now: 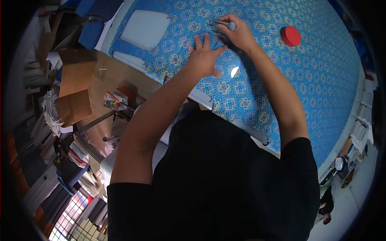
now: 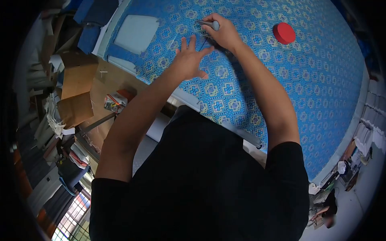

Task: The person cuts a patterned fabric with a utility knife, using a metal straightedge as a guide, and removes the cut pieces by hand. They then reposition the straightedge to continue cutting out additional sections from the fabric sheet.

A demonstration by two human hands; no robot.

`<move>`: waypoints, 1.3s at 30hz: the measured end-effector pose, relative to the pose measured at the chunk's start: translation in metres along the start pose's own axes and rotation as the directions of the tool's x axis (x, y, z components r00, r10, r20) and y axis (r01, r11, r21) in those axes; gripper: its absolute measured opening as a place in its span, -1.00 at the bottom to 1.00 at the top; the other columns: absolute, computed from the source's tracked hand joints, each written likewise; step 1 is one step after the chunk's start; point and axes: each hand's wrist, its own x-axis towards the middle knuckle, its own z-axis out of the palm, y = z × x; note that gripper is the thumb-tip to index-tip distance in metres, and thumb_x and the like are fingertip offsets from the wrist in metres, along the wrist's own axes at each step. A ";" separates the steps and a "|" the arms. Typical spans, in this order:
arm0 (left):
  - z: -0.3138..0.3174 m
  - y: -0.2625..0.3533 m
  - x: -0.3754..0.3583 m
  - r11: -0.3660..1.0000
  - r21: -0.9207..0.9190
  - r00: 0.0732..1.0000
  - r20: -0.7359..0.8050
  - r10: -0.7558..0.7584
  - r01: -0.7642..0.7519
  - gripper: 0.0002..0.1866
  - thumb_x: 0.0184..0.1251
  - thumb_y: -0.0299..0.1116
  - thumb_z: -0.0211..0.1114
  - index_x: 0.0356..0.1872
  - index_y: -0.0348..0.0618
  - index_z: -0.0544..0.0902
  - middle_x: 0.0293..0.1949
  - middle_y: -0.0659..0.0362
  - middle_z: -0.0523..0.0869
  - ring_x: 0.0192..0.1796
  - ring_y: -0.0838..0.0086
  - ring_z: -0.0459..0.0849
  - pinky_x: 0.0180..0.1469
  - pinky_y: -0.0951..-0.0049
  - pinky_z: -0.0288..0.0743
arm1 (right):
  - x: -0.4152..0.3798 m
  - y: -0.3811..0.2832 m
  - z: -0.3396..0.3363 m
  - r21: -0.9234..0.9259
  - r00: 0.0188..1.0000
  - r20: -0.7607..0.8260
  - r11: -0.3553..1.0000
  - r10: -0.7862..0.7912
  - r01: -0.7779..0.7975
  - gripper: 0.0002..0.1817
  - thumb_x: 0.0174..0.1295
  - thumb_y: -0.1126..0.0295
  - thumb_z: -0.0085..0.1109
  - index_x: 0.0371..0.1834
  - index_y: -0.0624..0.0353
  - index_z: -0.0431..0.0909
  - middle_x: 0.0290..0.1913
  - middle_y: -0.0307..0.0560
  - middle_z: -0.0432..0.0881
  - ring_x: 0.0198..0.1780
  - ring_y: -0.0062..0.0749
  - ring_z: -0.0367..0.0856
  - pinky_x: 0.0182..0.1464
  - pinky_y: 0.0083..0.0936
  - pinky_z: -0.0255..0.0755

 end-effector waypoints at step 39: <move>-0.016 0.014 0.003 0.996 -0.013 0.993 0.085 -0.087 0.089 0.16 -0.24 -0.02 0.79 0.54 0.56 0.34 0.67 -0.20 -0.11 0.66 -0.37 -0.25 0.44 -0.40 0.29 | -0.046 0.057 -0.097 -0.258 0.955 -0.256 0.941 0.153 -0.220 -0.49 0.30 0.21 0.40 0.19 0.10 0.38 0.49 0.06 0.49 0.18 0.05 0.70 0.14 -0.21 0.58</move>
